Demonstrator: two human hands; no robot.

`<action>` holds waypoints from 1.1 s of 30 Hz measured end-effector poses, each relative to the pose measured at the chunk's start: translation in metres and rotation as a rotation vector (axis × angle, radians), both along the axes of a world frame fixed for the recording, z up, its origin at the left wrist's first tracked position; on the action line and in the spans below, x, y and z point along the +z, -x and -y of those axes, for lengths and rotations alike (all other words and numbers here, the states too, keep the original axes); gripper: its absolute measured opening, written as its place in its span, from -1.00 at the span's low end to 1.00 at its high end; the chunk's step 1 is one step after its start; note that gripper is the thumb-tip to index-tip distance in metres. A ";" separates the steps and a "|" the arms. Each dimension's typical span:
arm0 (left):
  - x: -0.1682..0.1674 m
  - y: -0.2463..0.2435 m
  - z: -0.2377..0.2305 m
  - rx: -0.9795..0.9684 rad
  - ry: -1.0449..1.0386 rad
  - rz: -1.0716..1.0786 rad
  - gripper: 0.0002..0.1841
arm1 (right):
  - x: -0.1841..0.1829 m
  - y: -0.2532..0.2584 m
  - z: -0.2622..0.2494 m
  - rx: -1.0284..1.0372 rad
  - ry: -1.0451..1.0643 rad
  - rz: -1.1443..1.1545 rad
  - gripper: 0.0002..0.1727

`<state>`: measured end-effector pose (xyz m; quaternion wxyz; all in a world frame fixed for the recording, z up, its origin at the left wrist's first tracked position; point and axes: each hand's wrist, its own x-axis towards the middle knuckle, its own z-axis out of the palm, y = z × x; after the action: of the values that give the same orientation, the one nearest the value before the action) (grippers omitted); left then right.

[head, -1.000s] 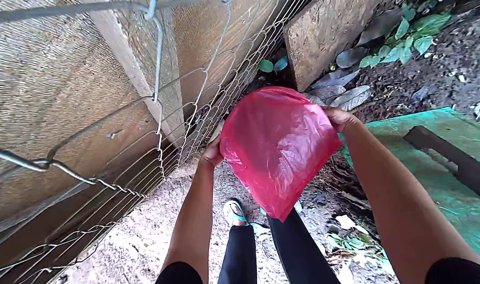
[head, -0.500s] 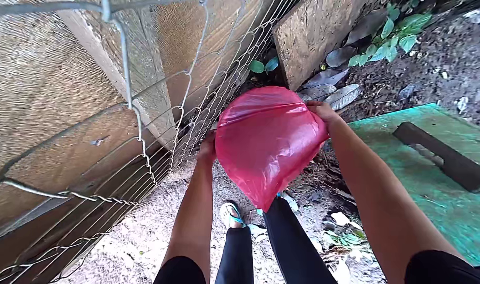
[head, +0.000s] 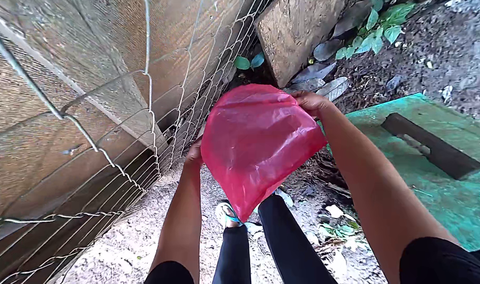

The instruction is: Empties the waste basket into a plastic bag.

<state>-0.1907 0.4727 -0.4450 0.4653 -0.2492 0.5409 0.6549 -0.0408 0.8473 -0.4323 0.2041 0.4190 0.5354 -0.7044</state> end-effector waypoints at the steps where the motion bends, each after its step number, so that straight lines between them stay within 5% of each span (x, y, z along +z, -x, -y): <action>1: -0.002 0.002 -0.002 0.028 -0.016 -0.006 -0.50 | -0.001 0.004 0.002 0.074 -0.135 0.065 -0.83; 6: -0.001 0.005 -0.019 0.095 -0.039 -0.040 -0.51 | -0.058 0.013 0.010 0.542 -0.555 0.307 -0.66; 10: -0.004 0.001 -0.024 0.041 0.126 -0.119 -0.64 | -0.061 0.027 0.028 0.529 -0.594 0.343 -0.58; 13: -0.015 0.002 -0.014 -0.282 0.145 -0.470 -0.65 | -0.063 0.038 0.021 0.601 -0.557 0.418 -0.52; 15: 0.037 0.025 -0.050 -0.514 0.440 -0.134 -0.58 | -0.071 0.033 0.018 0.473 -0.595 0.374 -0.46; 18: 0.024 0.013 -0.031 -0.540 0.433 -0.113 -0.65 | -0.020 0.037 0.021 0.222 -0.328 0.268 -0.39; 21: 0.033 0.018 -0.029 -0.639 0.372 0.075 -0.73 | 0.018 0.043 0.032 0.492 -0.340 0.263 -0.53; 28: 0.045 -0.012 0.008 -0.685 0.375 0.122 -0.68 | 0.033 0.021 0.067 0.602 -0.420 0.189 -0.54; 33: 0.024 -0.058 0.084 -0.507 0.073 0.177 -0.76 | 0.057 -0.033 0.133 0.457 -0.375 0.134 -0.35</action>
<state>-0.1331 0.3883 -0.4206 0.6504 -0.1790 0.5666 0.4732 -0.0079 0.7147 -0.3750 0.3113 0.3634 0.7220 -0.4997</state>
